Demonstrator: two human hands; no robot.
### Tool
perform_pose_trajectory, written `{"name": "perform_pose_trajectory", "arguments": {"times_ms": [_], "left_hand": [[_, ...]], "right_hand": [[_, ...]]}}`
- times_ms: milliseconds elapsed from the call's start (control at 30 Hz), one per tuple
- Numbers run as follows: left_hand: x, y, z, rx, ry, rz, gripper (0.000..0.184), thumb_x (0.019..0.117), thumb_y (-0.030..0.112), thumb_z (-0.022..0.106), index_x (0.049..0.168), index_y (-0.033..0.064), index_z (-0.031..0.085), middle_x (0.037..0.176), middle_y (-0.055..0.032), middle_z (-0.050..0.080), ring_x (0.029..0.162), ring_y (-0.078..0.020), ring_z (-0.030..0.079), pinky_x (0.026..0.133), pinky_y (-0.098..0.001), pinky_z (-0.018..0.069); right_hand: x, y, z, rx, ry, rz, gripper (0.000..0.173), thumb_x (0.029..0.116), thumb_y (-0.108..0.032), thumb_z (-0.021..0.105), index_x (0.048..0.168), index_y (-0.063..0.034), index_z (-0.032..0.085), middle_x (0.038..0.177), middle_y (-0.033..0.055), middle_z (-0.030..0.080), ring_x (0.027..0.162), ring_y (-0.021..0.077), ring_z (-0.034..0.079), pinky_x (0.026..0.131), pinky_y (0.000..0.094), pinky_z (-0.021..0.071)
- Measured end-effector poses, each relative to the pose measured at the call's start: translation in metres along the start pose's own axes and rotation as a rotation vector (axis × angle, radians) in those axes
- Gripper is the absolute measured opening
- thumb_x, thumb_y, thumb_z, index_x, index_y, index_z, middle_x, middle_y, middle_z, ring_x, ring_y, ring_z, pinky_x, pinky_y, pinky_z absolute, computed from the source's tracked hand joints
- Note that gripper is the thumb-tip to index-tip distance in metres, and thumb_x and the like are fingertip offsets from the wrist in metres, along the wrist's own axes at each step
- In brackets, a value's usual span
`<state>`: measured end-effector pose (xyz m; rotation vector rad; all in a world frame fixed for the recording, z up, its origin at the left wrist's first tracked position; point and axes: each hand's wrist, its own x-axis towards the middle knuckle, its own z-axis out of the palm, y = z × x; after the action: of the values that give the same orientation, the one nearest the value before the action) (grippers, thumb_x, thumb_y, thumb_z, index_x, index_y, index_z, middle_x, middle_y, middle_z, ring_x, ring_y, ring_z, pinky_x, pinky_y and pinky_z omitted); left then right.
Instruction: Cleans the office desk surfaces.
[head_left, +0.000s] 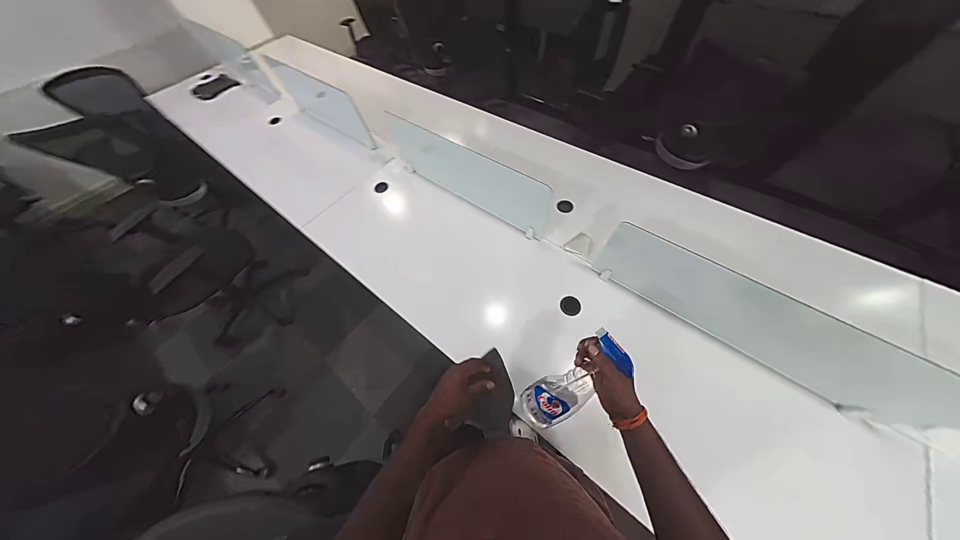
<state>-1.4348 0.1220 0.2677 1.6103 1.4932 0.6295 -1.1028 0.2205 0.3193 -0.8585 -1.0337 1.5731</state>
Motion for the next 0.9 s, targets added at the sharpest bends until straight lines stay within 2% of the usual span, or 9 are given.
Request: {"name": "perform_pose_trajectory", "arguments": {"times_ms": [100,200,300,367,433,500,633,733,900], "left_hand": [[0.026,-0.021,-0.041,0.06,0.223,-0.056,0.035,0.0974,0.032,0.067,0.121,0.0069,0.072,0.127,-0.0119,0.07,0.119,-0.0219,0.066,0.106,-0.0443,0.0513],[0.045,-0.044,-0.084,0.124,0.383,-0.049,0.032,0.0976,0.026,0.065,0.12,0.004,0.072,0.124,-0.0162,0.071,0.116,-0.0263,0.068,0.104,-0.0471,0.0528],[0.056,-0.062,-0.117,0.122,0.464,-0.085,0.03,0.0969,0.021,0.065,0.12,0.0027,0.072,0.126,-0.018,0.069,0.117,-0.0283,0.068,0.103,-0.0487,0.0519],[0.062,-0.073,-0.134,0.121,0.478,-0.1,0.029,0.0967,0.019,0.065,0.119,0.0025,0.073,0.127,-0.0186,0.069,0.117,-0.0301,0.067,0.103,-0.0499,0.0515],[0.065,-0.085,-0.146,0.131,0.477,-0.097,0.029,0.097,0.019,0.064,0.119,0.0027,0.073,0.126,-0.0191,0.069,0.116,-0.0314,0.068,0.101,-0.0513,0.0519],[0.065,-0.098,-0.155,0.133,0.471,-0.1,0.029,0.0973,0.019,0.063,0.119,0.0027,0.073,0.126,-0.02,0.069,0.115,-0.0329,0.068,0.101,-0.0528,0.0518],[0.062,-0.117,-0.167,0.12,0.477,-0.114,0.028,0.0971,0.017,0.063,0.118,0.001,0.073,0.124,-0.0219,0.07,0.115,-0.0347,0.068,0.101,-0.0532,0.0512],[0.056,-0.131,-0.173,0.119,0.475,-0.127,0.029,0.0966,0.018,0.063,0.118,0.0006,0.073,0.123,-0.0227,0.07,0.115,-0.035,0.068,0.102,-0.0528,0.051],[0.047,-0.15,-0.173,0.119,0.469,-0.168,0.03,0.0967,0.018,0.064,0.118,0.0005,0.073,0.122,-0.0232,0.07,0.116,-0.0368,0.067,0.102,-0.054,0.0502]], "right_hand": [[0.01,0.019,-0.024,-0.291,0.273,-0.024,0.021,0.0975,-0.017,0.057,0.104,-0.0007,0.068,0.082,0.0038,0.071,0.069,0.0131,0.066,0.068,0.0297,0.058],[0.02,0.039,-0.035,-0.521,0.49,-0.027,0.023,0.0949,-0.017,0.06,0.102,0.0023,0.068,0.083,0.0049,0.072,0.071,0.0117,0.07,0.069,0.029,0.0607],[0.023,0.057,-0.038,-0.647,0.637,0.023,0.026,0.0956,-0.019,0.061,0.102,0.0045,0.07,0.082,0.0072,0.072,0.072,0.0103,0.07,0.069,0.0293,0.0605],[0.024,0.064,-0.034,-0.658,0.702,0.023,0.025,0.0953,-0.02,0.062,0.099,0.0034,0.07,0.078,0.0047,0.071,0.07,0.008,0.068,0.068,0.0281,0.0594],[0.022,0.068,-0.023,-0.66,0.672,0.002,0.023,0.0926,-0.02,0.062,0.094,0.0013,0.07,0.074,0.0006,0.069,0.068,0.0061,0.067,0.069,0.0274,0.0585],[0.018,0.072,-0.005,-0.653,0.529,0.047,0.02,0.0898,-0.02,0.063,0.092,-0.0014,0.069,0.074,-0.0018,0.069,0.069,0.006,0.067,0.072,0.0285,0.0593],[0.004,0.088,0.028,-0.704,0.236,0.148,0.023,0.0888,-0.022,0.066,0.096,-0.0015,0.07,0.085,0.0019,0.072,0.08,0.0087,0.07,0.079,0.0306,0.06],[-0.021,0.101,0.044,-0.72,0.293,0.134,0.017,0.088,-0.022,0.065,0.088,-0.0058,0.07,0.075,-0.0048,0.069,0.071,0.0017,0.066,0.072,0.0243,0.0568],[-0.082,0.106,0.048,-0.738,0.347,0.28,0.019,0.0863,-0.024,0.065,0.088,-0.0057,0.07,0.074,-0.0047,0.068,0.069,0.0017,0.065,0.071,0.0247,0.0564]]}}
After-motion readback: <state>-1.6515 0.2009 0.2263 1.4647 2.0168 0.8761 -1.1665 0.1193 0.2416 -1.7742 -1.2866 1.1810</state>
